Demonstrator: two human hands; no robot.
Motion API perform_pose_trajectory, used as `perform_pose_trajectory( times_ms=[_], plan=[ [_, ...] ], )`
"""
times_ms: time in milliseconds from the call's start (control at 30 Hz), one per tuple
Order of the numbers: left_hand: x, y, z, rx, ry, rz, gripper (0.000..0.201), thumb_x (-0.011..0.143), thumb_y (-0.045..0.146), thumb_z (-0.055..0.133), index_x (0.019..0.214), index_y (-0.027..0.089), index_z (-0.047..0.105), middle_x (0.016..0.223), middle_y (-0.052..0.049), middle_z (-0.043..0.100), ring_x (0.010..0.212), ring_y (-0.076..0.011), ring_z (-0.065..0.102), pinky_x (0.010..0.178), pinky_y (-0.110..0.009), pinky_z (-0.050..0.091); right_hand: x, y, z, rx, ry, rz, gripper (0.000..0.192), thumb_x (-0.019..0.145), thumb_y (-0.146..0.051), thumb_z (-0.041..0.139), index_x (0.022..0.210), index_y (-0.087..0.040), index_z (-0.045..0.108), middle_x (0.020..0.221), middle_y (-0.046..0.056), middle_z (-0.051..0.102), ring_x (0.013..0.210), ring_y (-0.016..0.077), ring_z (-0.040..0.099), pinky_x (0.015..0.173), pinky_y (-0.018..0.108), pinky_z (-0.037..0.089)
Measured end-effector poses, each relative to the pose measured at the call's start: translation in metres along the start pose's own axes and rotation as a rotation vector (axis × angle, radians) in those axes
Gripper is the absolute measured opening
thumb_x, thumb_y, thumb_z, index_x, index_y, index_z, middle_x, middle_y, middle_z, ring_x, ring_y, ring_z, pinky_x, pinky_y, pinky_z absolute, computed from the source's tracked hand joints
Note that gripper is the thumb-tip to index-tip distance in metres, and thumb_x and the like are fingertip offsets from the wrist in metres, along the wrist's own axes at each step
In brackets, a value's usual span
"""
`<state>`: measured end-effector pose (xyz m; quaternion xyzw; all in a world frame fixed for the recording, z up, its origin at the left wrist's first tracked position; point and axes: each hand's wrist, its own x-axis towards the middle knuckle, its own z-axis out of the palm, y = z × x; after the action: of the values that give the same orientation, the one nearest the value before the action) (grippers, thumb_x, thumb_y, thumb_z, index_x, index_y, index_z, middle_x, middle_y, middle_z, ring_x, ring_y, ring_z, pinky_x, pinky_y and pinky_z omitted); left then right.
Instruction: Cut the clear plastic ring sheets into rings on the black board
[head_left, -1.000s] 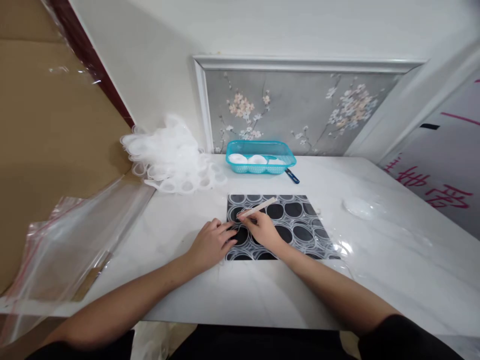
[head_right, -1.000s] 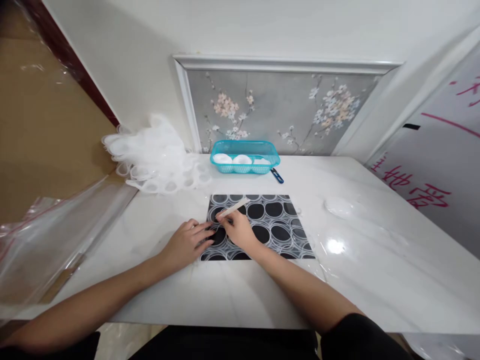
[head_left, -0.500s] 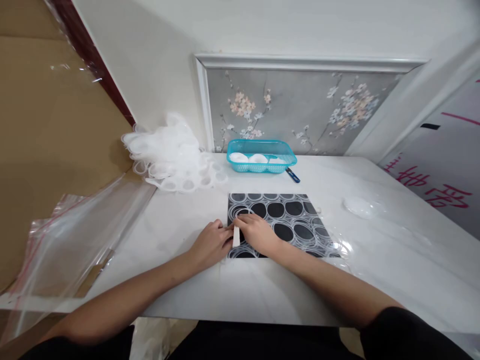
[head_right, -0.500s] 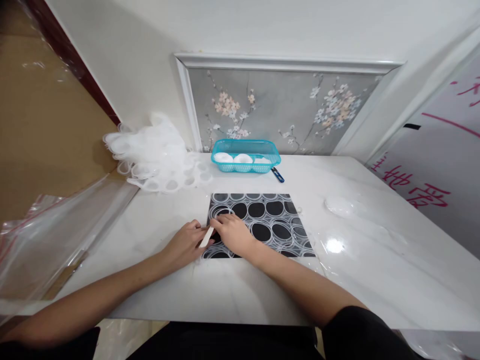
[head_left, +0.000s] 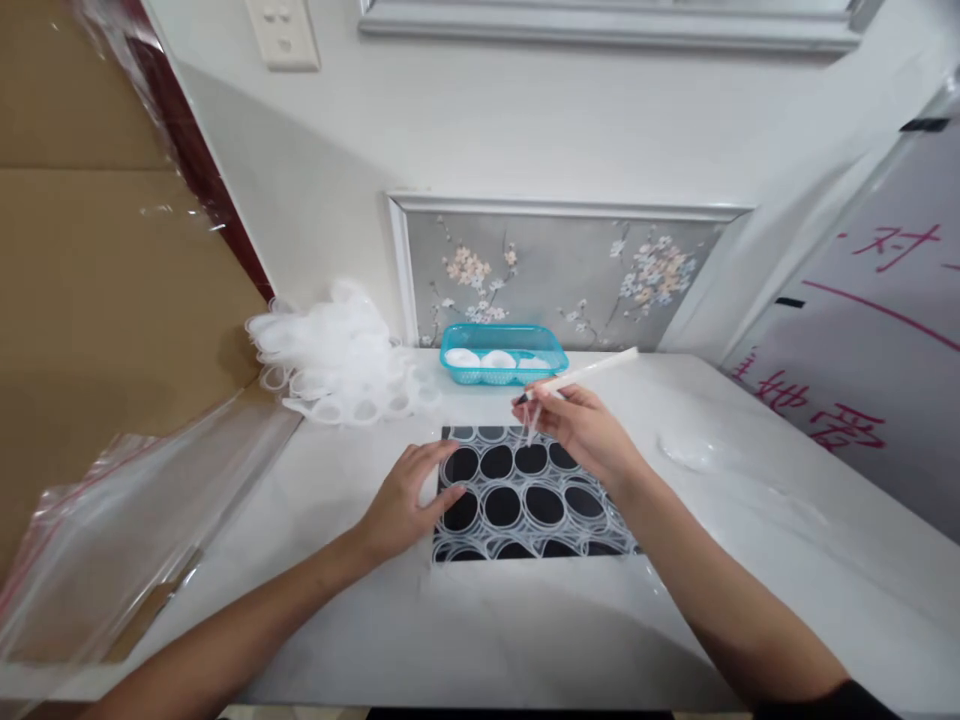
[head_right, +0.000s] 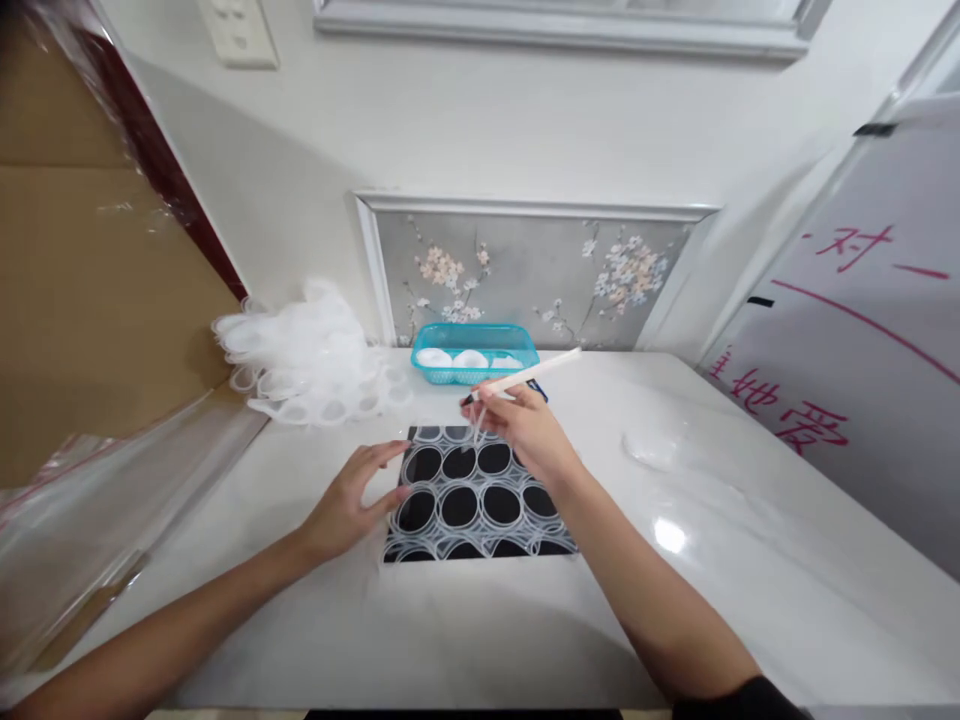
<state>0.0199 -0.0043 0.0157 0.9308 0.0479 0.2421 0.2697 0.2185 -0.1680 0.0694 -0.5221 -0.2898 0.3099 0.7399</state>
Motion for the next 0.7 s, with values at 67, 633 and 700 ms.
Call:
perform_pose_trajectory(
  times_ms=[67,633,700],
  plan=[
    [0.019,0.019,-0.013,-0.119,0.057,-0.097,0.052,0.089,0.04,0.057,0.136,0.024,0.042,0.13,-0.01,0.053,0.103,-0.0207,0.052,0.088,-0.038,0.044,-0.013,-0.014,0.009,0.157,-0.135,0.118,0.022,0.076,-0.035,0.068,0.087,-0.017,0.061,0.088,0.007,0.069,0.083,0.0177,0.067,0.082,0.032,0.053],
    [0.101,0.094,-0.032,-0.68,0.073,-0.029,0.053,0.067,0.013,0.049,0.119,0.021,0.056,0.118,-0.007,0.06,0.086,-0.0172,0.052,0.07,-0.031,0.045,-0.049,-0.064,0.016,0.24,-0.197,0.116,0.023,0.089,-0.043,0.048,0.094,-0.022,0.057,0.104,0.009,0.066,0.097,0.0204,0.065,0.085,0.038,0.054],
    [0.092,0.106,-0.026,-0.736,0.338,0.039,0.051,0.071,0.012,0.054,0.121,0.023,0.052,0.115,-0.005,0.058,0.085,-0.0149,0.051,0.073,-0.029,0.045,-0.047,-0.067,0.014,0.23,-0.131,0.089,0.021,0.09,-0.039,0.046,0.092,-0.022,0.058,0.101,0.008,0.067,0.095,0.0201,0.065,0.084,0.038,0.054]
  ],
)
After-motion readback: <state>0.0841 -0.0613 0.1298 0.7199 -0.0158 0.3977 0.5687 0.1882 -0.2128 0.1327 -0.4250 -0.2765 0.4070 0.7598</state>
